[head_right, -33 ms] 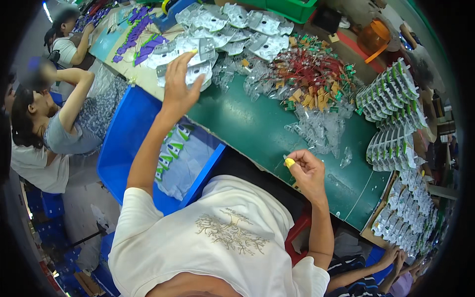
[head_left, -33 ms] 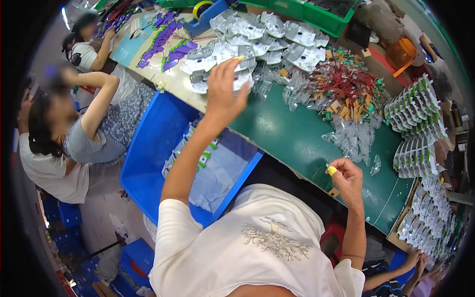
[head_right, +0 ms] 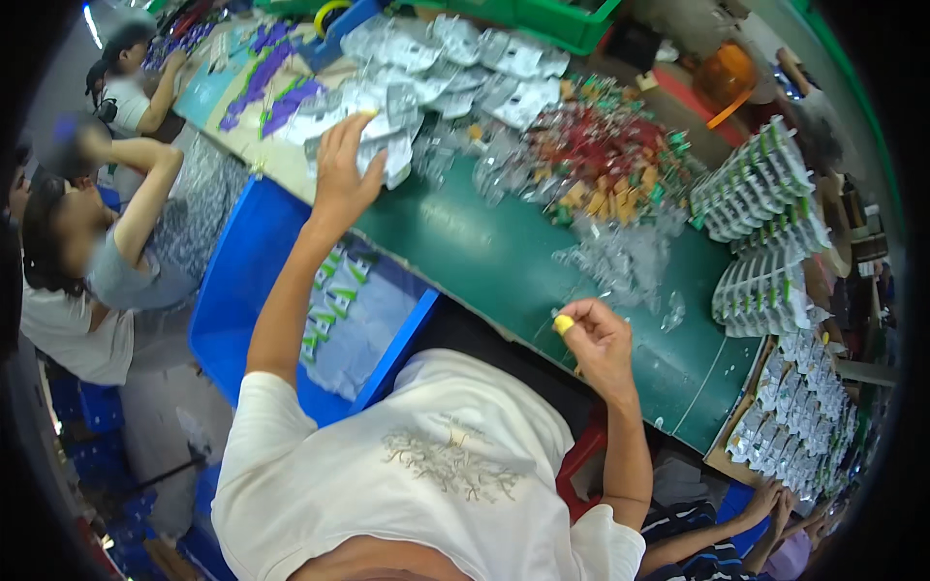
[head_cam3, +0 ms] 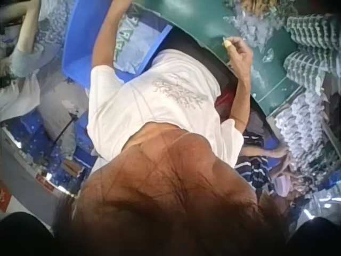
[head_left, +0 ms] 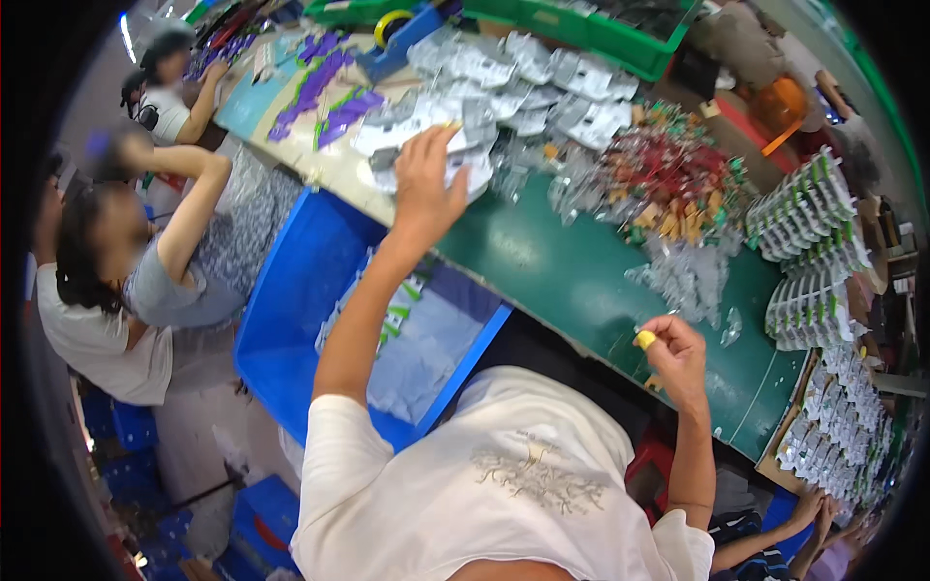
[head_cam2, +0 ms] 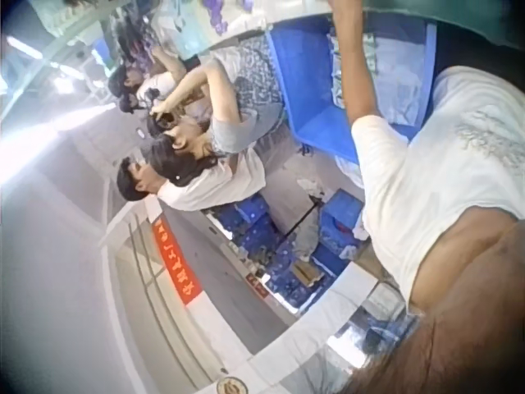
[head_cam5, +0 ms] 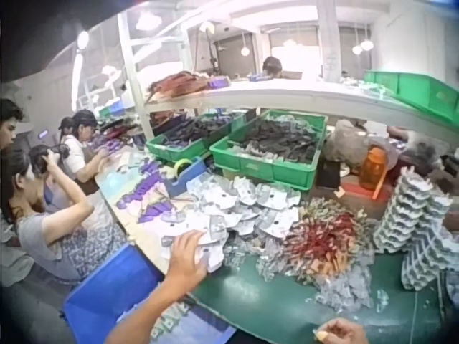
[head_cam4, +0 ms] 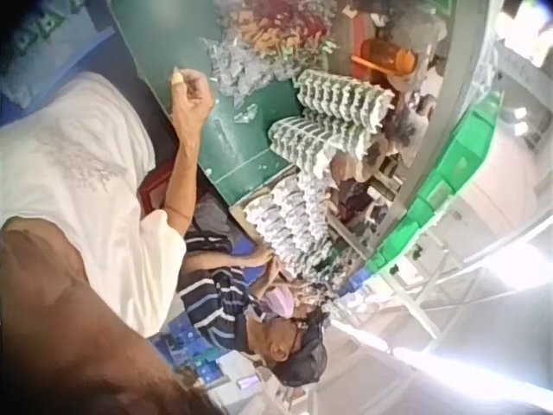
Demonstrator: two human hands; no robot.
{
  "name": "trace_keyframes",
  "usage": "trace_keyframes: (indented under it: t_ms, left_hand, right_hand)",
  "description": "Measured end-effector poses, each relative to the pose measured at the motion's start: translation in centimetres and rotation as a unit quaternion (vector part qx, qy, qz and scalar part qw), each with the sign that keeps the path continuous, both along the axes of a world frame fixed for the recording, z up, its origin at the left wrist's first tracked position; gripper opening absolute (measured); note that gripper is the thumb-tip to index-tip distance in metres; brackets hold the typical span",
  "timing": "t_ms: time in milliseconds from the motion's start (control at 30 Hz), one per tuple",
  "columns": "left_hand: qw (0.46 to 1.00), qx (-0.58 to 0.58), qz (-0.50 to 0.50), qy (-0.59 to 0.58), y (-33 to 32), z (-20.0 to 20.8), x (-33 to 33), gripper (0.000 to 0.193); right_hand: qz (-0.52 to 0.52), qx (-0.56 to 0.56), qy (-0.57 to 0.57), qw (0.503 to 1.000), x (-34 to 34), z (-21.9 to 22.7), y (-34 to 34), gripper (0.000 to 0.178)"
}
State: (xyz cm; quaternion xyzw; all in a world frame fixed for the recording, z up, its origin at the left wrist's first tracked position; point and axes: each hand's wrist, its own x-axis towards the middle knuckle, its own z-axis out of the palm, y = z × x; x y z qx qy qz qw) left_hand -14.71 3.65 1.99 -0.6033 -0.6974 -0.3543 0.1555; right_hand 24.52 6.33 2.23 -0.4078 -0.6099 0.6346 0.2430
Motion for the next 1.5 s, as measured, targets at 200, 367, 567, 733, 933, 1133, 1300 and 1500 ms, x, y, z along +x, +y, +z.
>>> trace_keyframes:
  t_ms: [200,367,567,733,933,1133,1300,1500]
  left_hand:
    - [0.987,-0.125,0.092,0.048,0.0,-2.0,-3.5,0.033]
    - [0.991,-0.042,0.049,0.119,0.6,0.1,-2.6,0.031]
    - [0.981,0.018,-0.182,0.067,-2.5,2.1,8.5,0.045]
    - [0.936,-0.106,-0.336,0.007,-5.8,-2.1,16.6,0.051]
    - [0.931,-0.136,-0.337,-0.025,-7.9,-3.2,18.5,0.064]
    - [0.941,-0.158,-0.289,-0.074,-7.8,-4.4,16.5,0.053]
    - [0.937,-0.144,-0.299,-0.108,-7.4,-5.2,16.5,0.040]
    - [0.906,-0.146,-0.358,-0.172,-6.2,-4.6,15.0,0.036]
  right_hand:
    - [0.026,-0.042,0.069,0.996,-1.2,-1.4,-1.0,0.009]
    - [0.022,-0.023,0.041,0.999,-1.5,-0.1,-1.1,0.008]
    - [-0.004,0.007,0.004,1.000,-0.4,0.6,-0.4,0.007]
    - [-0.045,0.009,-0.024,0.999,0.4,1.0,-0.2,0.007]
    - [-0.058,0.153,-0.136,0.977,0.8,0.2,-1.5,0.009]
    - [-0.011,0.391,-0.125,0.912,-3.6,-0.5,-1.4,0.016]
    - [0.062,0.506,-0.168,0.844,-5.5,-2.2,0.9,0.014]
    - [0.202,0.487,-0.251,0.812,-5.6,-2.0,1.1,0.019]
